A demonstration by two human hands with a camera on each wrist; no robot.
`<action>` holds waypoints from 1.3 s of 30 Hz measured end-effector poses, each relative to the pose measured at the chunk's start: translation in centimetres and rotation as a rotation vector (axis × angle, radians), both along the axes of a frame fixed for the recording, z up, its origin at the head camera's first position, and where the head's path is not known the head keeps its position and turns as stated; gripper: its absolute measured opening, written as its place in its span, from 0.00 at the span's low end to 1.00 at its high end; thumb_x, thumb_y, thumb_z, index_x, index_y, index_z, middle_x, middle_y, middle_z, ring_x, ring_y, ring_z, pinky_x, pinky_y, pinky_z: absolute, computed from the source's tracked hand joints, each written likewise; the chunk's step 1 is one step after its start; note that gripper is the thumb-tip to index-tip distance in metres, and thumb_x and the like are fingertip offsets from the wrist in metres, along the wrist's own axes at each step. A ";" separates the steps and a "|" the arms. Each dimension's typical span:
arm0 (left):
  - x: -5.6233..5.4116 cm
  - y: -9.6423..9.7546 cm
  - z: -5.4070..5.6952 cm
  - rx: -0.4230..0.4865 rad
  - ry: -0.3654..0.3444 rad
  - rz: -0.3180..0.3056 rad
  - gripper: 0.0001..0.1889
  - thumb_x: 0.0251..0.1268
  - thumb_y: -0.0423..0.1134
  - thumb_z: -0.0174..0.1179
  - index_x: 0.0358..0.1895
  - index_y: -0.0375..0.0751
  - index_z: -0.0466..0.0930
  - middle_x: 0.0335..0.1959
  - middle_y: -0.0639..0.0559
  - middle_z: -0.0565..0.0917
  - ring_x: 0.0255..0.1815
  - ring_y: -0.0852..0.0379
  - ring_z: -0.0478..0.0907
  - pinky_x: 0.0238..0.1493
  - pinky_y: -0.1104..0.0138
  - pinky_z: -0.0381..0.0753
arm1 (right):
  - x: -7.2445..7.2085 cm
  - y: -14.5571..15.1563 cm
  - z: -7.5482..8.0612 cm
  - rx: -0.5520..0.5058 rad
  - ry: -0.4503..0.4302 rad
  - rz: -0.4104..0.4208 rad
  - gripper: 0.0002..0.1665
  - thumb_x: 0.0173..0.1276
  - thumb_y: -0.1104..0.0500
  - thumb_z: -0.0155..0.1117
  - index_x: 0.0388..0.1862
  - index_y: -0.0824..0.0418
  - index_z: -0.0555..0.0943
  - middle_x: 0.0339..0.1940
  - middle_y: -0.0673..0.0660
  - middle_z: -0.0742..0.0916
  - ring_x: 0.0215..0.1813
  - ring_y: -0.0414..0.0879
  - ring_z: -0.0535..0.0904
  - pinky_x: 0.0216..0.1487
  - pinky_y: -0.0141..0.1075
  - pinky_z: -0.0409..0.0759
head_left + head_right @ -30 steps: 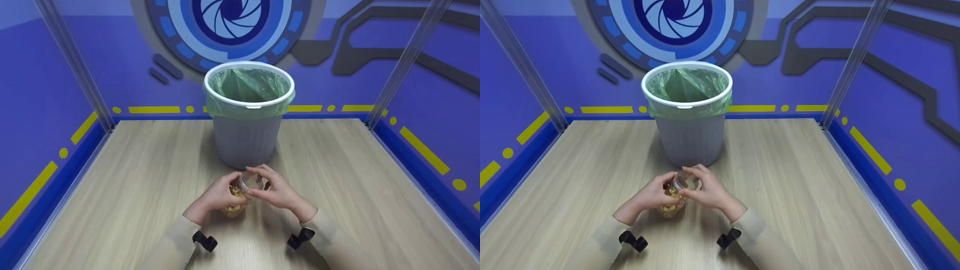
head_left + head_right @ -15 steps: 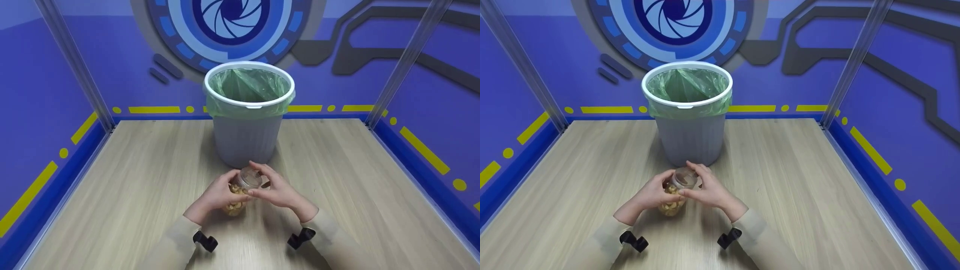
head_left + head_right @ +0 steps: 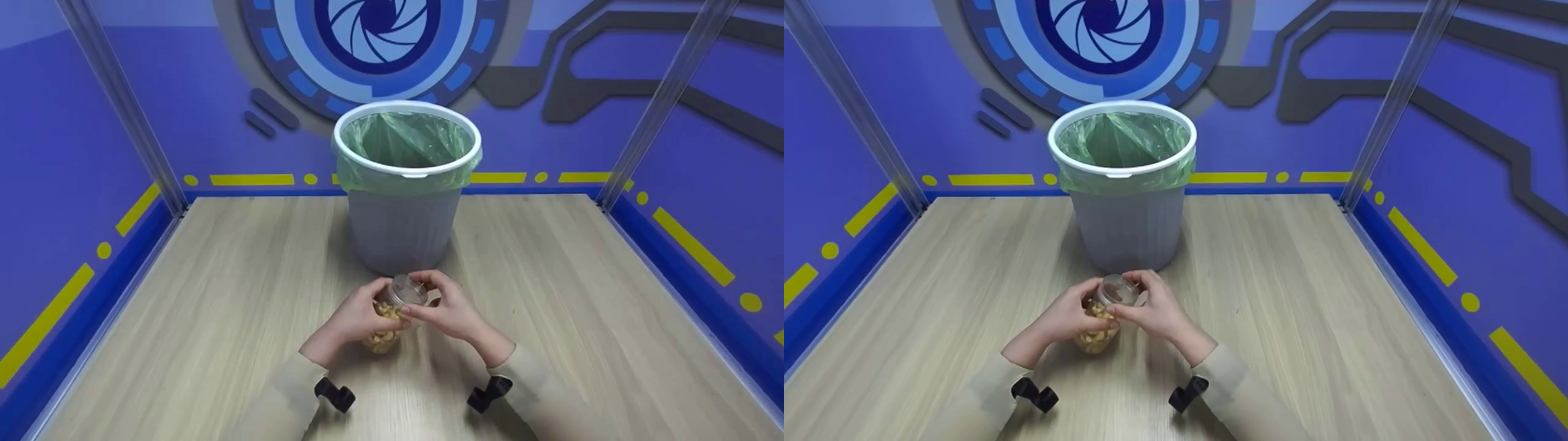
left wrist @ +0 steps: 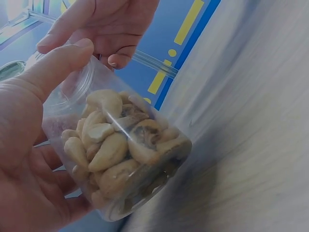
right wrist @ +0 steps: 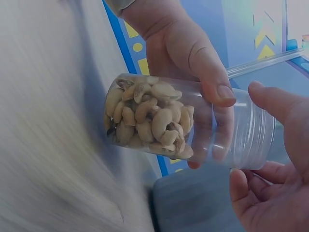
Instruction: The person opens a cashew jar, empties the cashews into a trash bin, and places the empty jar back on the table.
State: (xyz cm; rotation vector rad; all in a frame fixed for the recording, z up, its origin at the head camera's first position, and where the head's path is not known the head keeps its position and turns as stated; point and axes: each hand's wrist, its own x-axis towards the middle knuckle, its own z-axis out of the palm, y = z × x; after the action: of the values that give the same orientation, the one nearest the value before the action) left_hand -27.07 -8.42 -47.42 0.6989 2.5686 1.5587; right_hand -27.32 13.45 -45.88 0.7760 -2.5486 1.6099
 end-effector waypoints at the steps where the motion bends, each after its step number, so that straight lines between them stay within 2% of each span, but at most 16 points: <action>1: 0.0 0.0 0.0 0.001 0.000 -0.002 0.33 0.51 0.47 0.80 0.61 0.42 0.78 0.51 0.47 0.86 0.50 0.47 0.81 0.53 0.57 0.80 | 0.0 0.0 0.0 -0.006 0.000 0.016 0.32 0.63 0.58 0.78 0.62 0.68 0.78 0.57 0.65 0.83 0.52 0.52 0.77 0.41 0.30 0.80; 7: 0.0 0.0 0.0 -0.001 0.001 -0.007 0.34 0.51 0.46 0.79 0.61 0.41 0.78 0.51 0.46 0.86 0.51 0.48 0.81 0.54 0.55 0.80 | -0.2 0.2 -0.3 -0.026 0.004 0.090 0.34 0.65 0.60 0.75 0.67 0.69 0.75 0.63 0.67 0.81 0.56 0.55 0.78 0.46 0.35 0.85; 15: 0.0 0.0 0.0 -0.022 -0.005 0.004 0.35 0.51 0.47 0.80 0.63 0.41 0.77 0.52 0.46 0.86 0.51 0.50 0.81 0.55 0.53 0.80 | -0.2 0.3 -0.1 -0.043 -0.011 0.138 0.37 0.65 0.64 0.72 0.71 0.71 0.71 0.66 0.69 0.78 0.60 0.57 0.76 0.50 0.35 0.84; 20: 0.0 0.1 0.1 -0.036 -0.002 0.023 0.35 0.51 0.49 0.80 0.62 0.42 0.77 0.53 0.47 0.86 0.51 0.51 0.81 0.55 0.53 0.80 | 0.0 0.3 0.1 -0.014 -0.067 0.074 0.41 0.66 0.58 0.74 0.72 0.72 0.68 0.64 0.69 0.78 0.59 0.58 0.75 0.48 0.36 0.82; 23: 0.0 0.1 0.0 -0.036 0.008 0.020 0.35 0.50 0.50 0.80 0.62 0.43 0.78 0.52 0.47 0.86 0.51 0.51 0.81 0.54 0.54 0.80 | 0.0 0.1 0.0 0.018 -0.093 -0.001 0.39 0.64 0.55 0.76 0.67 0.71 0.71 0.57 0.67 0.81 0.53 0.56 0.77 0.49 0.36 0.78; 26: 0.1 0.1 0.0 -0.030 0.011 0.015 0.34 0.50 0.50 0.80 0.61 0.43 0.78 0.51 0.48 0.86 0.50 0.51 0.81 0.54 0.54 0.80 | 0.1 -0.1 0.0 0.030 -0.089 -0.034 0.34 0.63 0.54 0.77 0.59 0.69 0.73 0.50 0.65 0.82 0.49 0.52 0.77 0.50 0.38 0.75; 31: 0.2 0.1 0.0 -0.029 0.002 0.016 0.35 0.50 0.50 0.80 0.62 0.43 0.78 0.52 0.48 0.86 0.50 0.52 0.81 0.55 0.54 0.80 | 0.2 -0.2 0.1 0.023 -0.059 -0.036 0.31 0.63 0.54 0.78 0.55 0.69 0.74 0.47 0.63 0.83 0.47 0.48 0.76 0.49 0.40 0.76; 39: 0.1 0.1 0.1 -0.030 -0.011 0.016 0.35 0.50 0.49 0.80 0.62 0.43 0.78 0.53 0.47 0.85 0.51 0.52 0.81 0.55 0.53 0.81 | 0.3 -0.2 0.1 0.008 -0.033 -0.028 0.30 0.63 0.56 0.77 0.59 0.67 0.76 0.50 0.63 0.84 0.49 0.49 0.77 0.52 0.46 0.79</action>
State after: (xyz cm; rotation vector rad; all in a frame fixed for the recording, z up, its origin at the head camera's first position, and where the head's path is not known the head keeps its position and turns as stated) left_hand -26.92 -8.33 -47.35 0.6673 2.5904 1.5200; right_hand -27.07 13.25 -45.81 0.7170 -2.5780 1.6186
